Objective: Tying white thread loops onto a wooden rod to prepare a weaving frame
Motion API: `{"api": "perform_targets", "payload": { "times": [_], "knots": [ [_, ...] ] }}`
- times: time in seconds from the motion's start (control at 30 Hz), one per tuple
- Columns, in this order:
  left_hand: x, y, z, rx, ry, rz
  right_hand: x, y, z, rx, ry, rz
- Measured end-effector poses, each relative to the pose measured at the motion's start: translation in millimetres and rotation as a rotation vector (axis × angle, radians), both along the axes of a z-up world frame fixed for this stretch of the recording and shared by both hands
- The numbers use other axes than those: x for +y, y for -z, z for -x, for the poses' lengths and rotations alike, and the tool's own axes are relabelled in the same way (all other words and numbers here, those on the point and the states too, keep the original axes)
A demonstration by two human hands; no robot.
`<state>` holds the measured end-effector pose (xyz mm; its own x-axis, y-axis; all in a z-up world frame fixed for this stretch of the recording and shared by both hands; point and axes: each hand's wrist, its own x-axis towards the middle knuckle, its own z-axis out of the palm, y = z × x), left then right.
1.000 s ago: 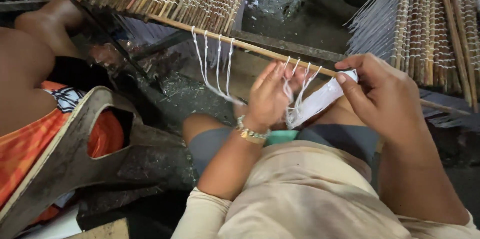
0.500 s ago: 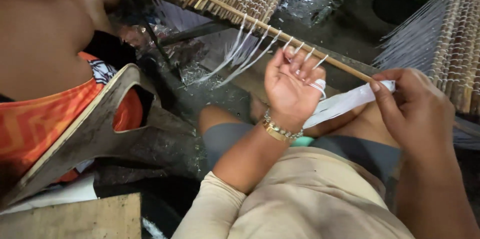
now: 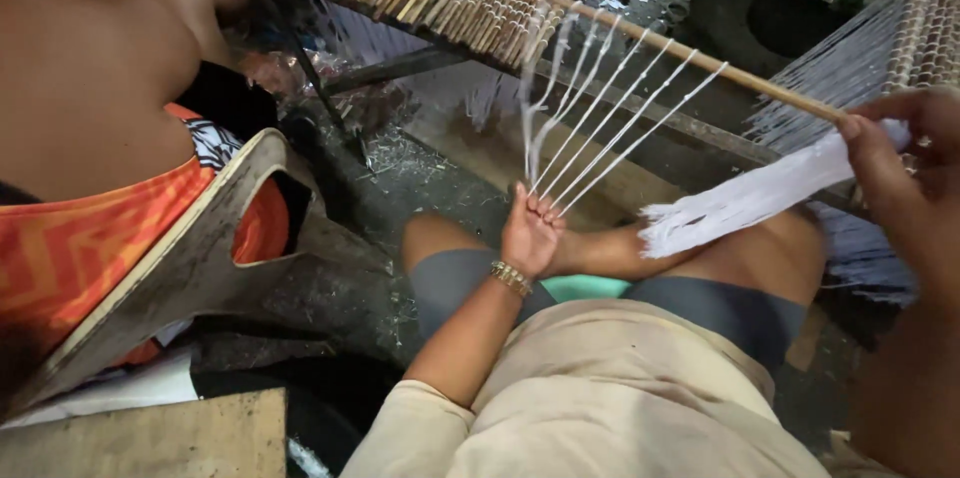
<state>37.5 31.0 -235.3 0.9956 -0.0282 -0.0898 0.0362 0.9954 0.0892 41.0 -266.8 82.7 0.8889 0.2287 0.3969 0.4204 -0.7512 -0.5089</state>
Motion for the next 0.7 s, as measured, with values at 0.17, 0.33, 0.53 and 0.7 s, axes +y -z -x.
{"api": "perform_targets", "payload": {
  "times": [0.17,0.33,0.53,0.7],
  "knots": [
    [5,58,-11,0.101,-0.104,-0.028,-41,31,-31,-0.055,0.065,0.043],
    [-4,-78,6,0.437,-0.456,-0.71,-31,20,-9,0.029,0.109,-0.045],
    [40,-271,36,-0.408,-0.643,-1.753,-21,36,13,0.051,0.079,-0.096],
    [34,-288,23,-0.485,-0.821,-2.151,-1,15,34,0.043,0.029,-0.141]
  ]
}}
